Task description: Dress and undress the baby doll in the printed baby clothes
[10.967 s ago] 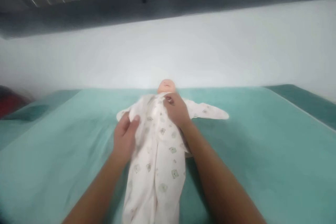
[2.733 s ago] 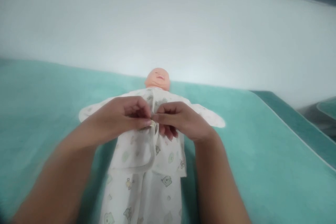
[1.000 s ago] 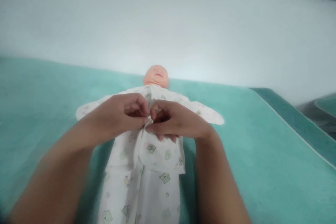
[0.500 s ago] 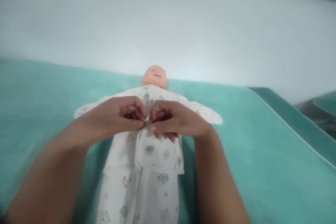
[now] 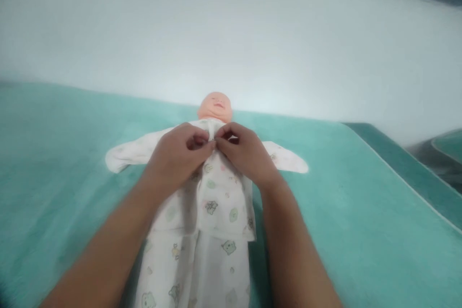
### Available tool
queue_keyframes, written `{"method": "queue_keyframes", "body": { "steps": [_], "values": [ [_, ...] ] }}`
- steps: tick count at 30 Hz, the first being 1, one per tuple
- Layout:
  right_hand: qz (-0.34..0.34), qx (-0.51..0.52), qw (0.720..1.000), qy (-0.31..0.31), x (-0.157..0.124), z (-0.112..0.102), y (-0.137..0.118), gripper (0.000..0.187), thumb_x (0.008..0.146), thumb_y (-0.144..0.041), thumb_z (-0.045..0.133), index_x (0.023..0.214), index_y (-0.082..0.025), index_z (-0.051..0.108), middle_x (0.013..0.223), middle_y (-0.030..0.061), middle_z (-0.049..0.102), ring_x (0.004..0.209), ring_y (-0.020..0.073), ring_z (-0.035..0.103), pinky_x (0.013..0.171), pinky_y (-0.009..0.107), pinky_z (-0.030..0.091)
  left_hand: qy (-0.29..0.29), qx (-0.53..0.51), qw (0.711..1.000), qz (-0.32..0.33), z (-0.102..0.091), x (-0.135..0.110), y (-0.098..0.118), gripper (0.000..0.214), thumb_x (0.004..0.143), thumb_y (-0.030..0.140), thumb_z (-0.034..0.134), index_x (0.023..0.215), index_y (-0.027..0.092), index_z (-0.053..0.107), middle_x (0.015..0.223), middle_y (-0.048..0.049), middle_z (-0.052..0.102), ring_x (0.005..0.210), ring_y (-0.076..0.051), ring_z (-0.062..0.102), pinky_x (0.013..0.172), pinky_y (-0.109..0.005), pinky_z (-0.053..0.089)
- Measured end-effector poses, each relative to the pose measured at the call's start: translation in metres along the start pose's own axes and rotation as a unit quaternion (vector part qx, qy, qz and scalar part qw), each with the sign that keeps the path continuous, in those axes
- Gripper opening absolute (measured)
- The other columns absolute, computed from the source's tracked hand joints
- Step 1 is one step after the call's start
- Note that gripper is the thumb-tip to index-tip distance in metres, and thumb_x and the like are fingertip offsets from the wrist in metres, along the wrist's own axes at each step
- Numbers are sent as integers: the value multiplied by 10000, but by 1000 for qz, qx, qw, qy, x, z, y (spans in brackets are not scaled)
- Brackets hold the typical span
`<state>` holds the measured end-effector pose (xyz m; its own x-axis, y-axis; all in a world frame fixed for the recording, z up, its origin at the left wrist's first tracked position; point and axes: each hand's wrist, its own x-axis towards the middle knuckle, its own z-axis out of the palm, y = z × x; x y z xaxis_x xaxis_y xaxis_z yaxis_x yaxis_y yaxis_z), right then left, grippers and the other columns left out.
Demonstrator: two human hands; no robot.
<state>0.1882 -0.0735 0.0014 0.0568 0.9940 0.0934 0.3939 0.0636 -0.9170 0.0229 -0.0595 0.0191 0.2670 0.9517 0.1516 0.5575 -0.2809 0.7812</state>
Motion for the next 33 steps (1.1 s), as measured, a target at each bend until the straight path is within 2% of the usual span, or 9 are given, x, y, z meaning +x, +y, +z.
{"method": "queue_keyframes", "body": {
  "steps": [3, 6, 12, 23, 28, 33],
  "values": [
    [0, 11, 1000, -22, 1, -2, 2, 133, 800, -321, 652, 891, -226, 636, 814, -13, 603, 613, 101, 476, 543, 243, 362, -16, -33, 999, -23, -1, -1, 1, 83, 780, 280, 592, 759, 215, 639, 766, -7, 650, 709, -171, 573, 602, -283, 406],
    [-3, 24, 999, -34, 1, -4, 4, 150, 795, -333, 661, 892, -224, 627, 800, -15, 588, 623, 105, 475, 545, 240, 359, -45, -103, 993, -40, -3, -1, -1, 128, 813, 317, 577, 778, 217, 648, 696, 8, 642, 615, -148, 552, 538, -268, 389],
    [-5, 41, 998, -40, 1, -5, 9, 142, 797, -332, 658, 875, -221, 616, 753, -27, 560, 615, 102, 456, 544, 238, 352, -29, -187, 981, -46, -3, 2, -7, 121, 787, 308, 646, 864, 214, 648, 833, -2, 695, 723, -146, 631, 584, -238, 455],
    [-2, 49, 998, -45, 2, -6, 12, 152, 796, -343, 679, 866, -214, 642, 751, -27, 581, 616, 100, 458, 556, 242, 342, 25, -131, 990, -54, -2, 1, -3, 99, 758, 269, 681, 833, 212, 652, 851, 2, 709, 800, -161, 645, 702, -270, 481],
    [-9, 47, 998, -43, 3, -5, 12, 148, 800, -338, 676, 866, -211, 638, 737, -31, 570, 602, 93, 446, 546, 241, 328, 25, -127, 990, -60, -1, -1, 0, 86, 753, 245, 665, 834, 218, 657, 840, 11, 710, 779, -160, 646, 657, -262, 475],
    [-19, 46, 998, -45, 3, -5, 13, 103, 809, -302, 662, 842, -214, 623, 722, -37, 557, 594, 89, 433, 533, 239, 307, 61, -118, 990, -40, 5, -2, 2, 105, 719, 153, 609, 801, 215, 631, 804, 23, 697, 750, -145, 641, 622, -240, 469]
  ]
}}
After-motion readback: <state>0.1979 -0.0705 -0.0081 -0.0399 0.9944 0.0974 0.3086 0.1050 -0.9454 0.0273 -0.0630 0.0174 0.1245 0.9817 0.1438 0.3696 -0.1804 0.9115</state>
